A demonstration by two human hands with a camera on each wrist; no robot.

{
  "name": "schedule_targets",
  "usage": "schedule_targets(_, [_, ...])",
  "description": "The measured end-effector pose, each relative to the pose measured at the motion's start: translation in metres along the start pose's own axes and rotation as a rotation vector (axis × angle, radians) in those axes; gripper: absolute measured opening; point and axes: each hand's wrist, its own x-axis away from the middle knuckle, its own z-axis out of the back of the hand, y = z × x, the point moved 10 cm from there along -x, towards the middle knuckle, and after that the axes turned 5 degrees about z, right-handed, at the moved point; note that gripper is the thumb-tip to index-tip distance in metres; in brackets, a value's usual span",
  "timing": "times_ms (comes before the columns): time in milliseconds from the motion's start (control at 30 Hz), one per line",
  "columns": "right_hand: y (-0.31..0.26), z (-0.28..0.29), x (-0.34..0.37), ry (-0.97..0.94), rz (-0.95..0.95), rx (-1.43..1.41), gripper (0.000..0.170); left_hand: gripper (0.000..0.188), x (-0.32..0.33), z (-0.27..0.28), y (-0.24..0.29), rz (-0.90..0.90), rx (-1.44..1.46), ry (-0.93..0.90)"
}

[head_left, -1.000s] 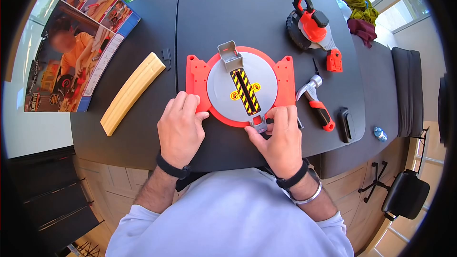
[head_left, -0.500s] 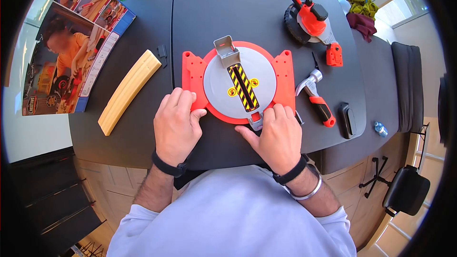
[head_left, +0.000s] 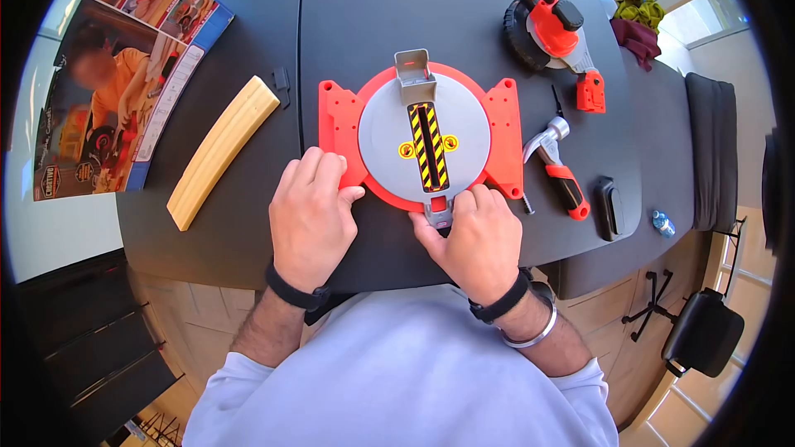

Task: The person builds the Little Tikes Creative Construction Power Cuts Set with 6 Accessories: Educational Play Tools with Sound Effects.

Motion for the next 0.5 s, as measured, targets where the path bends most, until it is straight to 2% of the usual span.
schedule_targets(300, [-0.002,0.001,-0.0011,-0.109,0.048,-0.027,0.047,0.027,-0.0004,-0.0011,0.0014,0.005,-0.032,0.005])
schedule_targets(500, [0.0004,-0.0027,-0.0007,-0.114,0.019,-0.057,0.046,0.028,-0.002,-0.0018,0.0003,0.006,-0.025,-0.013])
